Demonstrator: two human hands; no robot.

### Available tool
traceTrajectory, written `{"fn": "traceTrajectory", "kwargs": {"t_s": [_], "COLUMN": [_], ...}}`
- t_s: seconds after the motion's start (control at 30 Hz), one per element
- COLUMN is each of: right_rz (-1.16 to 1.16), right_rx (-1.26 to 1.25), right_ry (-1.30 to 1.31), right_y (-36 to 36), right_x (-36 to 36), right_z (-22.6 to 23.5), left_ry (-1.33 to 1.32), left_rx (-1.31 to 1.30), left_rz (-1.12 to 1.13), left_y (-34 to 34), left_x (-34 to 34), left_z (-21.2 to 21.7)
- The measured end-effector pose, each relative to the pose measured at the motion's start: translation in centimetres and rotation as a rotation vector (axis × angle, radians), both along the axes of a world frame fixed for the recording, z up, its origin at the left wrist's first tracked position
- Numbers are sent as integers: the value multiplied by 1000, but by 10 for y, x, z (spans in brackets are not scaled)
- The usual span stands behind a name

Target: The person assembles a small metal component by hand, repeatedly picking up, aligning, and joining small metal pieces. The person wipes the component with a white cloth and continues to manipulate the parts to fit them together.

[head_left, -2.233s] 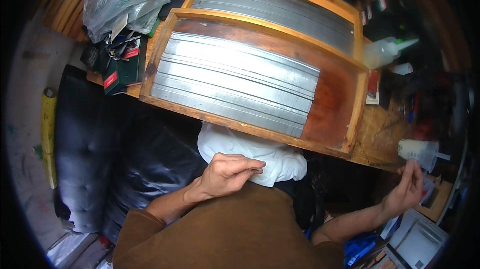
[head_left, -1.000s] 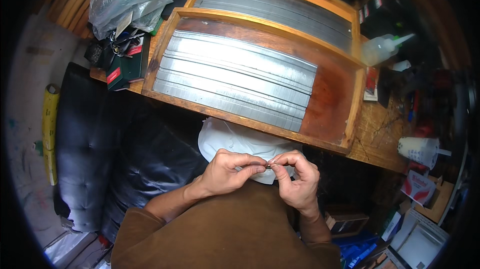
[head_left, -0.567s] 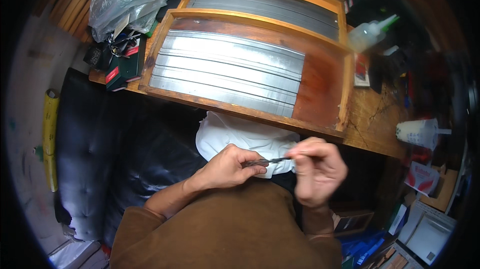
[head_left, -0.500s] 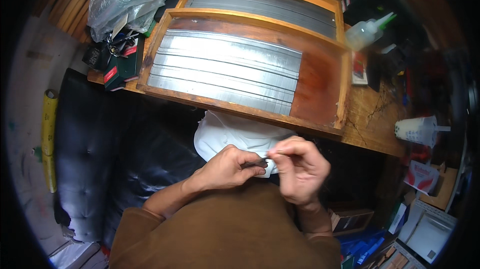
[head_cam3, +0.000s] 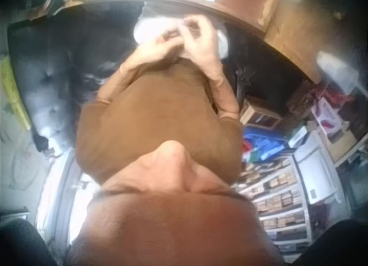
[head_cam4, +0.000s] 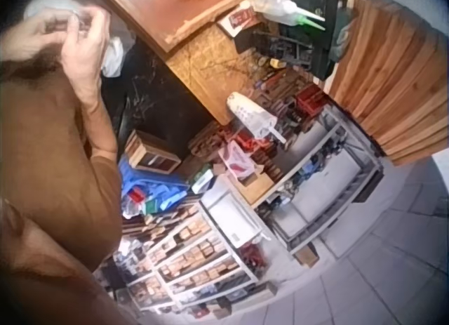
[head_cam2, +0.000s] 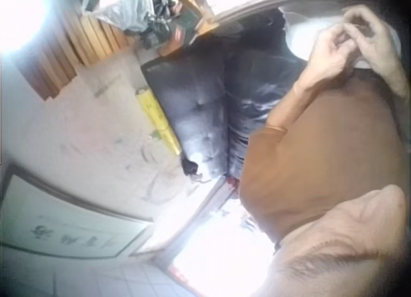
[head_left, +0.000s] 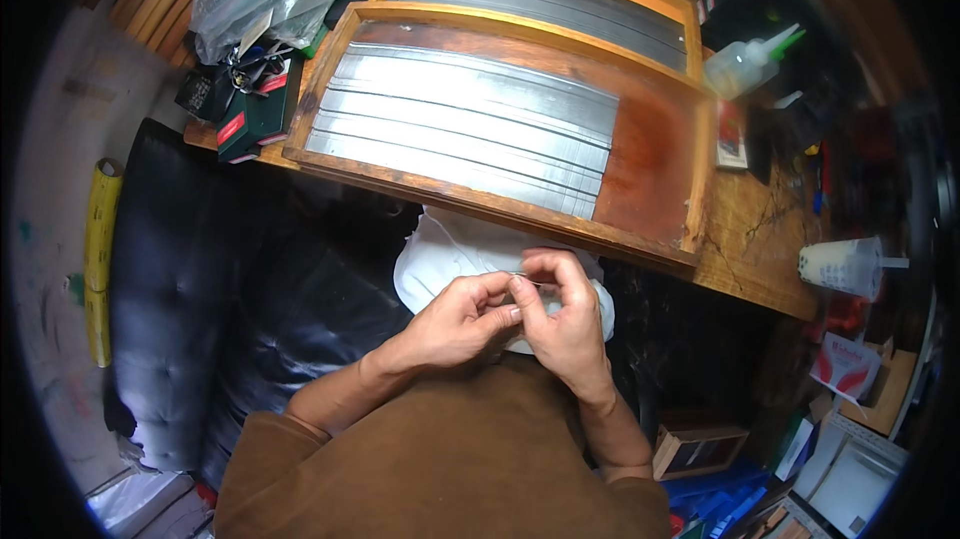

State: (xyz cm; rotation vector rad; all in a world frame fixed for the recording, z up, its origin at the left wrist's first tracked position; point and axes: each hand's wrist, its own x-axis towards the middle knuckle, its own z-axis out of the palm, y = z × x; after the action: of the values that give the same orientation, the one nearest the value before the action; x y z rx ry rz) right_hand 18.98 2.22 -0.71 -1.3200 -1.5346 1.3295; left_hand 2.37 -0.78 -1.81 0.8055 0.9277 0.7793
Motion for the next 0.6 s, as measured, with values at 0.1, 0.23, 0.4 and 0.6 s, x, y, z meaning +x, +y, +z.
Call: {"fn": "traceTrajectory", "kwargs": {"t_s": [0.1, 0.23, 0.4, 0.6], "right_rz": [13, 390, 406, 340], "right_rx": [-37, -61, -74, 91], "right_ry": [-48, -66, 93, 124], "right_y": [-13, -33, -54, -65], "right_x": [15, 52, 54, 50], "right_z": [6, 9, -6, -9], "left_ry": [-50, -215, -407, -382], "left_rx": [-101, -387, -425, -430], "left_rz": [22, 174, 170, 175], "left_y": [2, 12, 19, 23], "left_x": [-4, -9, 0, 15], "left_z": [-3, -3, -5, 0]}}
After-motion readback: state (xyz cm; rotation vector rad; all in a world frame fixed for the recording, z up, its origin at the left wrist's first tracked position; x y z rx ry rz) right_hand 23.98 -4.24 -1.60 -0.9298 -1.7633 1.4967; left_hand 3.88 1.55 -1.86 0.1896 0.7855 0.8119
